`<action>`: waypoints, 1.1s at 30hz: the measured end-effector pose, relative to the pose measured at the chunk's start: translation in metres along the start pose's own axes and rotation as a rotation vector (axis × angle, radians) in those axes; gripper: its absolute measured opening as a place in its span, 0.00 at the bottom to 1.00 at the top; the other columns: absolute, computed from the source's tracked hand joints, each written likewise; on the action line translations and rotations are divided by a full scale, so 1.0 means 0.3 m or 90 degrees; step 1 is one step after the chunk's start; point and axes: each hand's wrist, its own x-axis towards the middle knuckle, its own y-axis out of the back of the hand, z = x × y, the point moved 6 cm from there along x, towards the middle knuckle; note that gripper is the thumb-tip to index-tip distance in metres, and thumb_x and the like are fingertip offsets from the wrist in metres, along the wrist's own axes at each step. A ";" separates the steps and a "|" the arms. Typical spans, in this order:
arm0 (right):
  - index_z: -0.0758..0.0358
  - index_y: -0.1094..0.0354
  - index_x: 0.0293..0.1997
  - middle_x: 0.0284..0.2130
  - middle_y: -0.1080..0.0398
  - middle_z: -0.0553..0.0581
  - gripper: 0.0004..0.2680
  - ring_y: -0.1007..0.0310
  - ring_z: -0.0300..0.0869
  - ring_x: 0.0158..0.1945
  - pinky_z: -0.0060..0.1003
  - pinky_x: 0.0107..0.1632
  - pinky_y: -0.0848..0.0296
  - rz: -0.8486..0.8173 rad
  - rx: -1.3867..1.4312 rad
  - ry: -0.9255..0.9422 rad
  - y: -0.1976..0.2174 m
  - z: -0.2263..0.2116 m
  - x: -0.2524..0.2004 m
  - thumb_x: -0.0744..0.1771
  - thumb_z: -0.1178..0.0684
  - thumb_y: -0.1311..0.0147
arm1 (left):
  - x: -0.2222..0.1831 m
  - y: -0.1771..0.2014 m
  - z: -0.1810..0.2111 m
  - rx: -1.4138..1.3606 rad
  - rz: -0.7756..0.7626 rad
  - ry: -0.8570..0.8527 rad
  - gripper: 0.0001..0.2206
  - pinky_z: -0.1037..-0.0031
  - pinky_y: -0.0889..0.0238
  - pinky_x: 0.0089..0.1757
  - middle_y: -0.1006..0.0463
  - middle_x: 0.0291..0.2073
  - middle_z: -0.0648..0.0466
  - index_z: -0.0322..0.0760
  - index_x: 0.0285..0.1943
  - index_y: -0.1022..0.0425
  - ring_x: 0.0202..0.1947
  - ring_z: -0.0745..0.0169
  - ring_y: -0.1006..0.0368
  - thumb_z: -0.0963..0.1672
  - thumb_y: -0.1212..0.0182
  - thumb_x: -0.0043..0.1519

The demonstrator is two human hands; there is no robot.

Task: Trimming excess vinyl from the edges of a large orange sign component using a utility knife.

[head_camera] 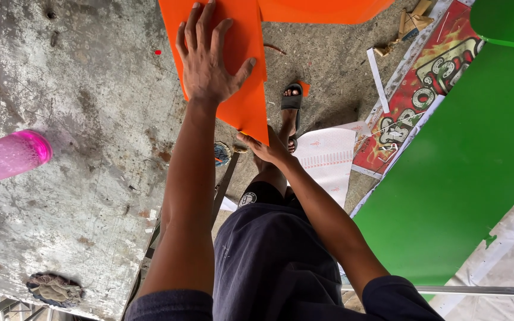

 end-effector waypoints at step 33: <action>0.59 0.39 0.47 0.33 0.39 0.51 0.10 0.36 0.39 0.35 0.37 0.40 0.36 0.138 -0.008 -0.169 0.288 -0.058 -0.333 0.72 0.44 0.54 | -0.032 -0.051 -0.051 -0.055 -0.064 0.022 0.21 0.35 0.57 0.63 0.41 0.57 0.39 0.39 0.49 0.37 0.67 0.20 0.55 0.51 0.39 0.53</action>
